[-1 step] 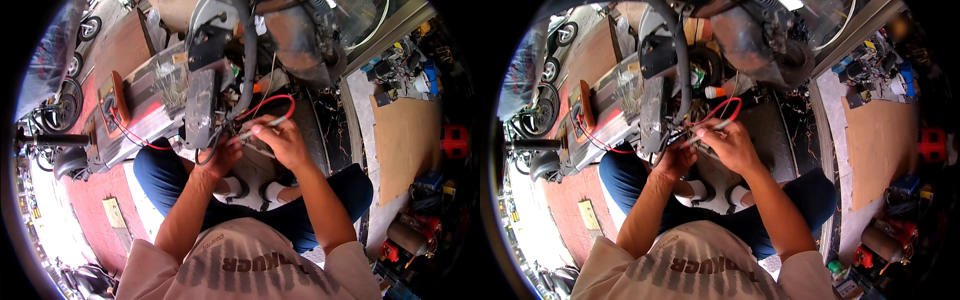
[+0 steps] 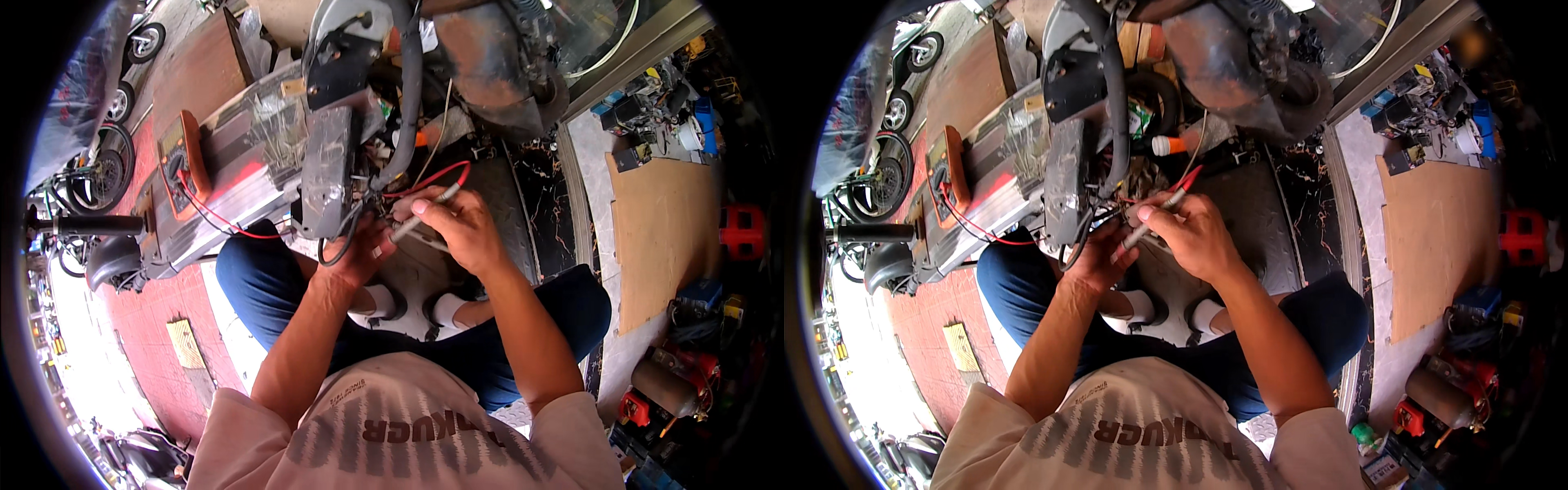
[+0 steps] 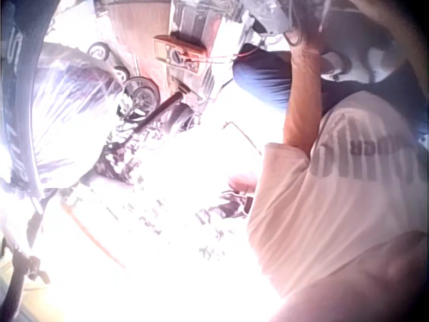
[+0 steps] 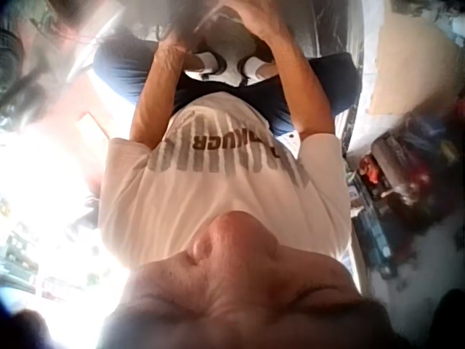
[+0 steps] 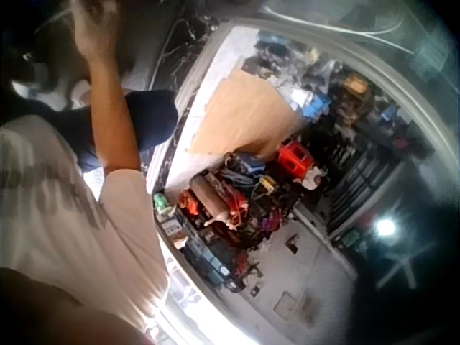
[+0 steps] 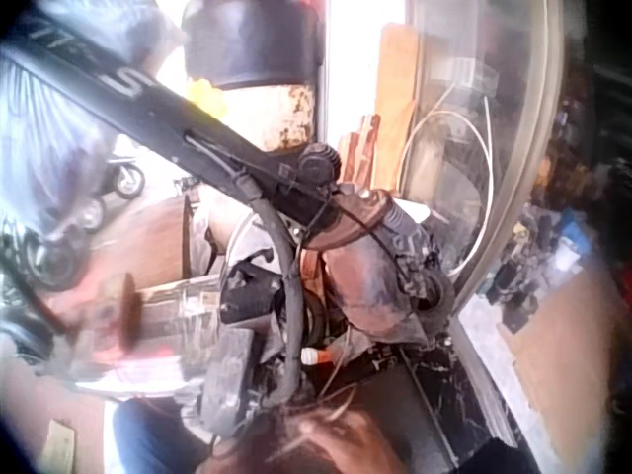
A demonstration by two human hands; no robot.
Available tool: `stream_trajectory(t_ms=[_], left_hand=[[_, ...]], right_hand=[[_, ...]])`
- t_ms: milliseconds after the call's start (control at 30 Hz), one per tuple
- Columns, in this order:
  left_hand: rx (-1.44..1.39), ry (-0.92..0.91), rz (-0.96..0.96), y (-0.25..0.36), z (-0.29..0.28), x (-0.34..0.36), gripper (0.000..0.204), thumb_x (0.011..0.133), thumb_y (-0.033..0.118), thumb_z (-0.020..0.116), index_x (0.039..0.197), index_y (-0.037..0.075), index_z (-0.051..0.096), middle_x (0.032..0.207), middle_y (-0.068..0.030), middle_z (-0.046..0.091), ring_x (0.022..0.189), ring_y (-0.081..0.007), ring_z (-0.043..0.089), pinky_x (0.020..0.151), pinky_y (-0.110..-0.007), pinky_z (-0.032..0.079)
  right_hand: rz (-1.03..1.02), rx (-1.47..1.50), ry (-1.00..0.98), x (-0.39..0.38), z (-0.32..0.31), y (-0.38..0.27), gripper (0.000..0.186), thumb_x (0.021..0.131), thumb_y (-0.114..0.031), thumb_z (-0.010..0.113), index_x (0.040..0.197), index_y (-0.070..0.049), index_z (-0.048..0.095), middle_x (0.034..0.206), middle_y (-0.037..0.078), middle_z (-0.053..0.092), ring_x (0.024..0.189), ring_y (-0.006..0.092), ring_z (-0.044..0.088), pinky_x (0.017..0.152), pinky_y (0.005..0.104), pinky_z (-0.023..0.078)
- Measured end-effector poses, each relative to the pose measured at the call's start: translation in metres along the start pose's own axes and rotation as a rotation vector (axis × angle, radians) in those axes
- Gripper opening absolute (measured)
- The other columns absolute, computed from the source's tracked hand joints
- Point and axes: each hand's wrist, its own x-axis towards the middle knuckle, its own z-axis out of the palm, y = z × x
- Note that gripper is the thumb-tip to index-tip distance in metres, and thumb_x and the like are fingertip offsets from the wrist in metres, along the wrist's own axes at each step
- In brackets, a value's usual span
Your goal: The person performs electrical diagnostics on an electric scooter by testing the wiring connections using a digital multimeter and checking the wire harnesses.
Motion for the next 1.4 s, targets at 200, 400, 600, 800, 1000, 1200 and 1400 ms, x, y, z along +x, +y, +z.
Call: stream_trajectory(t_ms=[200,400,600,800,1000,1200,1400], left_hand=[[-0.081,-0.046,0.025,0.002,-0.006,-0.004,0.016,0.096,0.019,0.064,0.109,0.009,0.067,0.093,-0.0064,0.074,0.083,-0.0222,0.072,0.076,-0.04,0.061],[-0.054,-0.121,0.044,0.004,-0.01,0.0,0.025,0.092,0.032,0.07,0.104,0.01,0.07,0.101,-0.0118,0.072,0.091,-0.0308,0.071,0.079,-0.047,0.059],[-0.061,-0.057,0.027,0.001,-0.02,0.004,0.033,0.091,0.038,0.071,0.105,0.009,0.069,0.103,-0.0119,0.071,0.094,-0.0308,0.07,0.082,-0.047,0.058],[-0.088,-0.082,0.014,0.002,-0.02,0.002,0.028,0.091,0.034,0.069,0.105,0.009,0.068,0.1,-0.0102,0.071,0.092,-0.0287,0.07,0.082,-0.045,0.058],[-0.125,-0.171,0.033,0.001,-0.019,0.0,0.016,0.1,0.02,0.059,0.107,0.008,0.066,0.097,-0.0087,0.073,0.088,-0.0245,0.072,0.079,-0.04,0.059],[-0.109,-0.085,0.011,0.003,-0.006,-0.007,0.014,0.097,0.015,0.063,0.108,0.007,0.066,0.098,-0.0078,0.072,0.09,-0.0245,0.071,0.082,-0.041,0.061],[-0.131,-0.004,0.033,-0.003,-0.001,-0.007,0.016,0.098,0.016,0.061,0.108,0.005,0.066,0.098,-0.0113,0.072,0.091,-0.0268,0.071,0.082,-0.043,0.061]], right_hand=[[-0.274,-0.267,0.014,0.0,0.012,-0.027,0.021,0.093,-0.012,0.068,0.106,0.004,0.072,0.096,0.009,0.071,0.088,0.0132,0.067,0.078,0.0269,0.053],[-0.106,-0.214,-0.078,-0.002,0.004,-0.037,0.022,0.097,-0.012,0.061,0.111,0.001,0.072,0.103,0.01,0.071,0.092,0.0169,0.067,0.083,0.0282,0.051],[-0.205,-0.373,-0.07,-0.002,0.004,-0.03,0.021,0.093,-0.011,0.059,0.106,0.002,0.07,0.099,0.016,0.072,0.09,0.0251,0.07,0.081,0.0344,0.054],[-0.294,-0.48,-0.115,-0.005,0.005,-0.032,0.019,0.089,-0.009,0.063,0.104,0.001,0.07,0.096,0.018,0.072,0.089,0.0334,0.07,0.08,0.0394,0.054],[-0.393,-0.656,-0.075,-0.008,0.001,-0.03,0.021,0.086,-0.013,0.067,0.102,0.0,0.071,0.092,0.018,0.072,0.087,0.0369,0.069,0.079,0.0429,0.054],[-0.396,-0.673,-0.021,-0.016,-0.002,-0.026,0.021,0.085,-0.014,0.067,0.1,-0.001,0.074,0.092,0.019,0.072,0.084,0.0381,0.068,0.078,0.0444,0.054],[-0.335,-0.634,0.002,-0.019,-0.005,-0.03,0.021,0.085,-0.01,0.067,0.102,0.001,0.074,0.09,0.017,0.072,0.079,0.0323,0.07,0.071,0.0373,0.056]])
